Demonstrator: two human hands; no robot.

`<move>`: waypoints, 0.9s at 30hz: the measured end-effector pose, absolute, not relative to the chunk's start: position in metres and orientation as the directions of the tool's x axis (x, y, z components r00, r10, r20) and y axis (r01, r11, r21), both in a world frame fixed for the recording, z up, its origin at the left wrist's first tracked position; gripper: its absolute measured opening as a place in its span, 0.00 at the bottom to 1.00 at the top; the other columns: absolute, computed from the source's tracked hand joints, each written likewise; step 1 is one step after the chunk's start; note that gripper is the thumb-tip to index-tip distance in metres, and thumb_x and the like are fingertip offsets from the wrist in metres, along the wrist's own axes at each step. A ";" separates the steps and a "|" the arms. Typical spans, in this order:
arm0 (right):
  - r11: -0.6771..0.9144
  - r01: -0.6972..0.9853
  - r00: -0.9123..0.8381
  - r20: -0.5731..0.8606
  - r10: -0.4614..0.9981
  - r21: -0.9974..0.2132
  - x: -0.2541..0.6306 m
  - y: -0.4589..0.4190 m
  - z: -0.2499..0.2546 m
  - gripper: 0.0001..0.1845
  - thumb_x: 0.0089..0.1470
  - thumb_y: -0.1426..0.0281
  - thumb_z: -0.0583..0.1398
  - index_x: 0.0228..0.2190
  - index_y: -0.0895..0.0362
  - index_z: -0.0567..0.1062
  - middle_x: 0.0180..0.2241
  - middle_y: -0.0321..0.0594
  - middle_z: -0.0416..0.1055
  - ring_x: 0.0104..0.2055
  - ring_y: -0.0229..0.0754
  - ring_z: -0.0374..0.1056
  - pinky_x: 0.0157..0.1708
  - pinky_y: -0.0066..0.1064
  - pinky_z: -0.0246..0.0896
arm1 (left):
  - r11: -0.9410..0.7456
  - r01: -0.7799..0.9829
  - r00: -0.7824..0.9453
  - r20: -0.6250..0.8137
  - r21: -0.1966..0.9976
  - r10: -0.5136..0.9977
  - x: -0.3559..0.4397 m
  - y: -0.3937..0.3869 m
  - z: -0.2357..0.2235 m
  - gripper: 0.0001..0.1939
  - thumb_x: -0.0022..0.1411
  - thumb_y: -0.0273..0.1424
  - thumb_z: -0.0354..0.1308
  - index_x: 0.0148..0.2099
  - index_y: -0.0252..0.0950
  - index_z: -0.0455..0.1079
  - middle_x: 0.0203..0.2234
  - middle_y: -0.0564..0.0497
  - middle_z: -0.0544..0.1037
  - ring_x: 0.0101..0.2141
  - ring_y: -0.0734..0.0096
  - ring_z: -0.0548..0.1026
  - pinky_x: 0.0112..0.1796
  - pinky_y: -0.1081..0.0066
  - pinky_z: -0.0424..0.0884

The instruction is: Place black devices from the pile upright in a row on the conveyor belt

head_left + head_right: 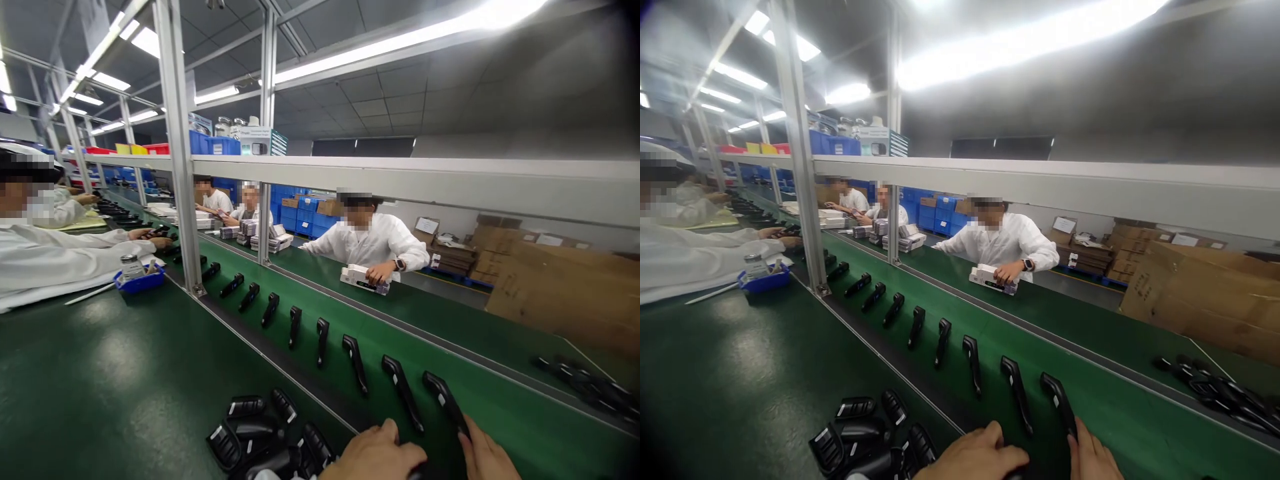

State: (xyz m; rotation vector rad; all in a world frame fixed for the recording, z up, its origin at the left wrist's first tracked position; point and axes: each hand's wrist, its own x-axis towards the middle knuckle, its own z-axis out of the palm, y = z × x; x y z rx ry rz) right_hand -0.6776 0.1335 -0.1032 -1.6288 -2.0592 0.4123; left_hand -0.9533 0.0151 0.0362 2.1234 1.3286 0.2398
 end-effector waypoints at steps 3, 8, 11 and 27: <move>0.190 0.869 -0.074 0.260 0.963 -0.456 -0.686 0.122 -0.090 0.25 0.61 0.59 0.46 0.46 0.62 0.73 0.44 0.56 0.75 0.44 0.56 0.73 0.39 0.41 0.71 | -0.298 0.716 0.421 -0.051 0.632 0.905 -0.955 0.012 0.041 0.26 0.56 0.30 0.54 0.58 0.49 0.66 0.45 0.47 0.68 0.43 0.57 0.74 0.44 0.64 0.70; 0.095 0.927 0.020 0.301 0.953 -0.362 -0.693 0.119 -0.069 0.19 0.64 0.65 0.46 0.44 0.62 0.71 0.42 0.56 0.73 0.47 0.54 0.70 0.43 0.38 0.64 | -0.187 0.604 0.326 -0.026 0.775 0.945 -0.950 0.027 0.041 0.19 0.57 0.30 0.53 0.53 0.41 0.64 0.44 0.48 0.70 0.37 0.65 0.74 0.43 0.66 0.70; 0.019 0.938 0.077 0.261 0.962 -0.345 -0.693 0.119 -0.061 0.18 0.66 0.65 0.47 0.46 0.62 0.71 0.42 0.54 0.73 0.46 0.53 0.69 0.43 0.38 0.63 | 0.037 0.382 0.254 -0.143 0.923 0.957 -0.940 0.036 0.044 0.20 0.59 0.37 0.56 0.53 0.39 0.60 0.43 0.48 0.70 0.33 0.68 0.74 0.39 0.65 0.73; 0.307 0.253 -0.323 0.219 0.921 -0.917 -0.721 0.050 0.023 0.21 0.54 0.55 0.63 0.46 0.54 0.75 0.42 0.38 0.74 0.42 0.42 0.69 0.43 0.32 0.64 | 0.435 -0.515 0.151 -0.421 0.738 0.894 -0.894 0.030 0.039 0.04 0.64 0.21 0.56 0.36 0.32 0.68 0.38 0.45 0.79 0.45 0.60 0.78 0.52 0.62 0.73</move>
